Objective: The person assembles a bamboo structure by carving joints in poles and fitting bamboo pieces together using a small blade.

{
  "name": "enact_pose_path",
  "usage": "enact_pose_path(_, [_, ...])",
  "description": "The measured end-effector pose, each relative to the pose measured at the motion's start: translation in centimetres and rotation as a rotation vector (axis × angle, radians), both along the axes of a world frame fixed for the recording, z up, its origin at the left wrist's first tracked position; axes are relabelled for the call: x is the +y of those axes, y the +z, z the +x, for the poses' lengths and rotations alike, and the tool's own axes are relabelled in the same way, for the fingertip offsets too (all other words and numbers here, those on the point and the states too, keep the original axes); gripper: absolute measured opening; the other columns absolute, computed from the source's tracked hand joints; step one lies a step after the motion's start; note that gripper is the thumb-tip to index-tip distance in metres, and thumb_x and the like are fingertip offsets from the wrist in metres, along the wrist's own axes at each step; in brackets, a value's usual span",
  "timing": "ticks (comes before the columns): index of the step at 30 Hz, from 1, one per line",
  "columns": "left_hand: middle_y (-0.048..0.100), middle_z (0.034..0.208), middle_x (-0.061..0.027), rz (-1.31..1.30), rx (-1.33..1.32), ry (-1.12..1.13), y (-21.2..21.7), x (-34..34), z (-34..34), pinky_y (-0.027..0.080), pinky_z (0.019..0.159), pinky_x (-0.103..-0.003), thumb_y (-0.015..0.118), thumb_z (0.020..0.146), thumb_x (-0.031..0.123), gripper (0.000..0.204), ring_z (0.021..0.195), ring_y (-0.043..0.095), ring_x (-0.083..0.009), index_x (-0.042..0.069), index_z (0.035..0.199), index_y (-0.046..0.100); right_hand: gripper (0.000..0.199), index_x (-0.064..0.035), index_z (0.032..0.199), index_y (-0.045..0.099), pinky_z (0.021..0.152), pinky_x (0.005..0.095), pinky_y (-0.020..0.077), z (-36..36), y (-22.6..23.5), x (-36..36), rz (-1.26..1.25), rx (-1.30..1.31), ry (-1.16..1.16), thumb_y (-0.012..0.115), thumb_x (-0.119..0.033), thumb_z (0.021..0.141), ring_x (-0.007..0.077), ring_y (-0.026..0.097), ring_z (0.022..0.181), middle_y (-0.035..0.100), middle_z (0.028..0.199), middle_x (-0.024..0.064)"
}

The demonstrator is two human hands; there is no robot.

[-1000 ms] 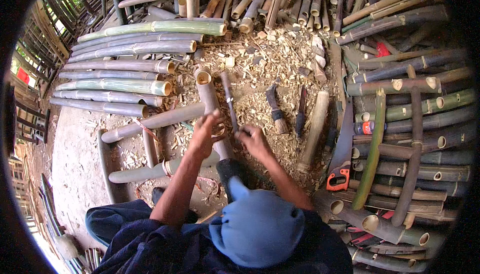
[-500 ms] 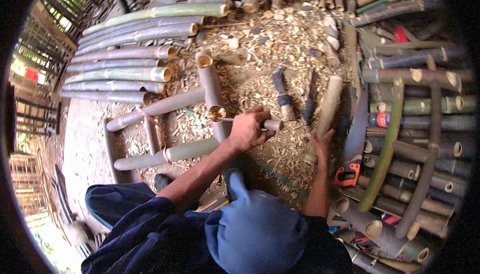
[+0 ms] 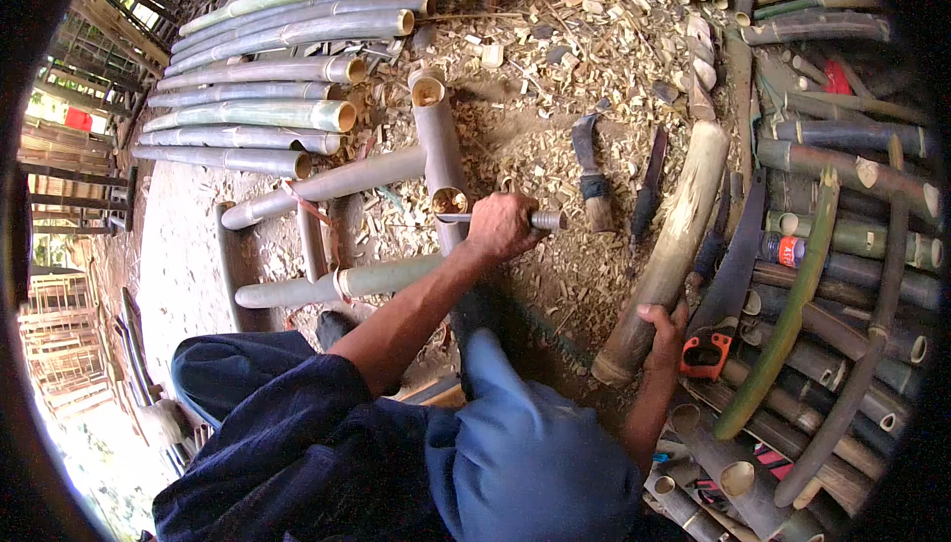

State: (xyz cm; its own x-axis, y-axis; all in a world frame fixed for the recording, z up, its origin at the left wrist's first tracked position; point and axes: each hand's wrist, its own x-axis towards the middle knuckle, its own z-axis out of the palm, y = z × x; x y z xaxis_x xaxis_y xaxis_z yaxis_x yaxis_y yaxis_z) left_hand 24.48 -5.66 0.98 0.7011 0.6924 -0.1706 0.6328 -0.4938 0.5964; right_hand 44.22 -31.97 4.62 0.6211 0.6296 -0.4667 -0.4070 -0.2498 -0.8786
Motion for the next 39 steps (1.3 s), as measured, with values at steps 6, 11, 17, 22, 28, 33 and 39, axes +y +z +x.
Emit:
enact_pose_path(6, [0.072,0.081,-0.0151,0.011,-0.118,0.053,0.3,1.0,-0.5,0.057,0.070,-0.050,0.077,0.080,0.035,0.025,0.078,0.072,-0.0369,0.011,0.087,0.074,0.067,0.0004,0.131,0.050,0.088,0.0461,0.0524,-6.6,3.1,4.2,-0.047,-0.466,-0.065,0.080,-0.028,0.079,0.0343,0.065,0.092,0.063,0.109,0.0163])
enact_pose_path(11, [0.071,0.079,-0.0140,0.000,-0.211,-0.031,0.2,1.0,-3.1,0.058,0.070,-0.047,0.077,0.076,0.028,0.020,0.076,0.071,-0.0369,0.009,0.083,0.072,0.074,0.0023,0.128,0.051,0.091,0.0458,0.0520,-8.4,4.6,7.1,-0.150,-0.701,0.517,0.088,-0.030,0.072,0.0362,0.065,0.095,0.064,0.109,0.0199])
enact_pose_path(17, [0.068,0.084,-0.0148,0.095,-0.362,-0.006,-0.8,0.4,-5.5,0.055,0.067,-0.049,0.076,0.069,0.021,0.021,0.075,0.068,-0.0384,0.008,0.081,0.067,0.081,0.0014,0.136,0.048,0.097,0.0430,0.0497,-10.0,8.9,6.3,0.077,-0.680,0.301,0.086,-0.025,0.070,0.0293,0.062,0.107,0.062,0.115,0.0166])
enact_pose_path(22, [0.063,0.083,-0.0178,0.089,-0.239,-0.068,0.6,-0.1,-5.6,0.054,0.073,-0.052,0.072,0.070,0.019,0.020,0.085,0.067,-0.0396,0.004,0.080,0.065,0.085,0.0043,0.139,0.043,0.092,0.0464,0.0521,-14.0,5.8,8.1,-0.348,-0.884,0.447,0.085,-0.023,0.070,0.0404,0.066,0.101,0.063,0.110,0.0258])
enact_pose_path(28, [0.071,0.084,-0.0276,-0.275,-0.248,0.147,2.4,5.6,-5.1,0.059,0.081,-0.046,0.073,0.077,0.028,0.037,0.087,0.074,-0.0384,0.001,0.102,0.073,0.086,0.0001,0.141,0.044,0.097,0.0426,0.0494,-12.2,6.0,8.6,0.005,-0.464,0.505,0.086,-0.028,0.071,0.0319,0.063,0.107,0.063,0.116,0.0177])
enact_pose_path(33, [0.067,0.069,-0.0056,-0.612,-0.438,-0.171,1.6,13.5,0.9,0.048,0.058,-0.036,0.075,0.090,0.038,0.034,0.060,0.058,-0.0137,0.005,0.083,0.069,0.086,-0.0021,0.145,0.042,0.099,0.0373,0.0473,-10.2,6.9,7.6,-0.054,-0.159,0.297,0.081,-0.016,0.070,0.0233,0.059,0.110,0.059,0.123,0.0109])
enact_pose_path(39, [0.066,0.067,-0.0042,-0.611,-0.397,-0.244,-2.7,14.5,1.1,0.048,0.059,-0.035,0.076,0.091,0.042,0.042,0.059,0.059,-0.0145,0.003,0.077,0.067,0.088,0.0006,0.149,0.037,0.099,0.0384,0.0476,-7.1,7.3,10.8,-0.037,-0.380,0.194,0.081,-0.019,0.075,0.0239,0.059,0.111,0.058,0.126,0.0124])
